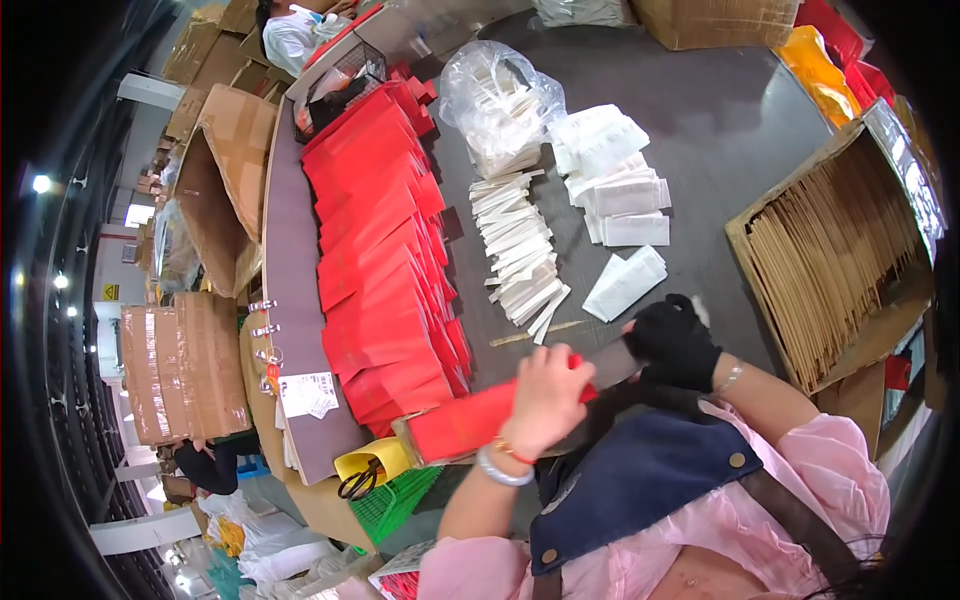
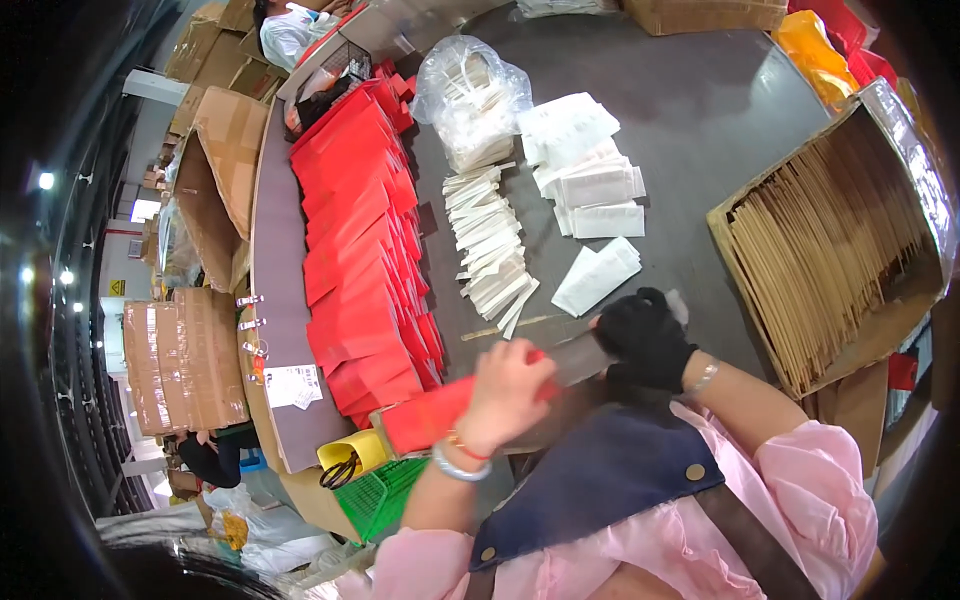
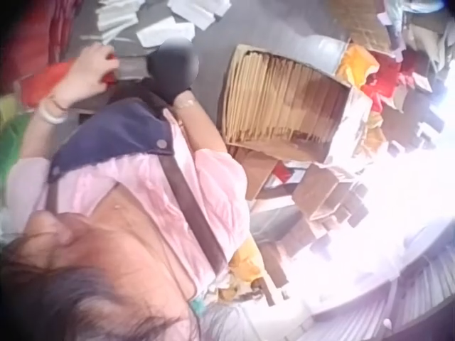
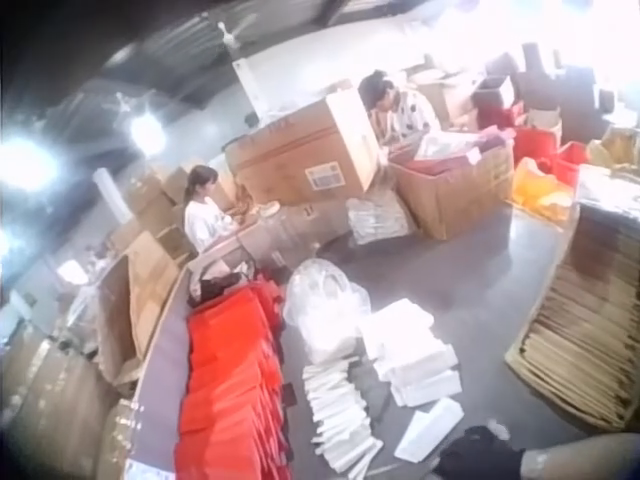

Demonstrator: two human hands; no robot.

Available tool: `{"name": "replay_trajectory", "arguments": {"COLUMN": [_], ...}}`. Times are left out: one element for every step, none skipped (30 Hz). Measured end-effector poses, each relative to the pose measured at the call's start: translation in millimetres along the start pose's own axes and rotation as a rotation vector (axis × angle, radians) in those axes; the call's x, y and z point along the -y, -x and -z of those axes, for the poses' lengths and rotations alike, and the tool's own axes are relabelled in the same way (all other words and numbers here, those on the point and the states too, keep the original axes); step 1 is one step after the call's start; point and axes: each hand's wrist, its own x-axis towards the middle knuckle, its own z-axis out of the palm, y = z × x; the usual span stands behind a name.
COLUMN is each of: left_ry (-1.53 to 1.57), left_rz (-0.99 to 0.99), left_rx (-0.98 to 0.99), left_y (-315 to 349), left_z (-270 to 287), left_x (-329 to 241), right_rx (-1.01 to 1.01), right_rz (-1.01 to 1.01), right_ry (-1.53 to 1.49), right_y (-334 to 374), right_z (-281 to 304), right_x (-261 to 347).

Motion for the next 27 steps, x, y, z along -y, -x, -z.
{"name": "replay_trajectory", "arguments": {"left_ry": [-0.027, 0.010, 0.047, 0.041, -0.080, -0.403, -0.282, -0.160, 0.023, 0.030, 0.002, 0.063, 0.132, 0.203, 0.210, 0.261, 0.310, 0.311, 0.337, 0.361, 0.358, 0.374, 0.388, 0.391, 0.404, 0.415, 0.414], "left_rz": [-0.027, -0.057, -0.091, -0.045, 0.010, 0.162, 0.243, 0.324, 0.346, 0.373, 0.486, 0.586, 0.622, 0.655, 0.658, 0.631, 0.604, 0.608, 0.597, 0.587, 0.592, 0.598, 0.604, 0.595, 0.593, 0.590, 0.578], "left_rx": [-0.094, -0.197, -0.299, -0.380, -0.498, -0.595, -0.656, -0.718, -0.733, -0.658, -0.507, -0.456, -0.461, -0.461, -0.457, -0.487, -0.517, -0.518, -0.517, -0.516, -0.517, -0.515, -0.513, -0.509, -0.495, -0.482, -0.484], "left_y": [6, 13, 13, 14, 17, 24, 25, 26, 29, 30, 26, 28, 28, 26, 26, 25, 25, 26, 28, 30, 31, 32, 33, 30, 27, 25, 24], "left_z": [19, 30, 48, 59, 65, 57, 41, 22, -6, -33, -49, -68, -86, -95, -100, -97, -95, -96, -99, -99, -99, -97, -95, -94, -92, -90, -88], "left_x": [9, 29, 47, 64, 82, 94, 94, 86, 76, 61, 37, 25, 21, 19, 20, 21, 22, 23, 25, 27, 29, 28, 27, 25, 23, 23, 22], "right_rx": [-0.157, -0.156, -0.203, -0.248, -0.307, -0.310, -0.260, -0.213, -0.211, -0.204, -0.194, -0.187, -0.159, -0.129, -0.122, -0.085, -0.051, -0.048, -0.032, -0.016, -0.016, 0.014, 0.044, 0.044, 0.078, 0.108, 0.100], "right_rz": [0.028, 0.038, -0.083, -0.203, -0.188, -0.185, -0.195, -0.202, -0.203, -0.194, -0.184, -0.173, -0.159, -0.150, -0.151, -0.133, -0.115, -0.111, -0.085, -0.058, -0.054, -0.040, -0.027, -0.036, -0.008, 0.020, 0.013], "right_ry": [-0.053, -0.062, -0.064, -0.071, -0.061, -0.065, -0.038, -0.009, -0.013, 0.010, 0.032, 0.025, 0.048, 0.071, 0.073, 0.071, 0.069, 0.068, 0.077, 0.085, 0.082, 0.048, 0.013, 0.016, -0.012, -0.038, -0.034], "right_y": [7, 10, 14, 16, 16, 16, 17, 18, 19, 20, 19, 17, 16, 16, 15, 13, 11, 11, 12, 11, 9, 8, 7, 4, -4, -12, -17], "right_z": [9, 16, 26, 31, 37, 38, 36, 36, 37, 38, 36, 35, 36, 35, 34, 35, 35, 34, 32, 30, 28, 25, 21, 11, -4, -15, -22], "right_x": [-4, -7, -11, -12, -9, -7, -6, -5, 0, 5, 6, 9, 12, 13, 14, 14, 14, 14, 15, 16, 16, 15, 14, 15, 20, 26, 33]}}
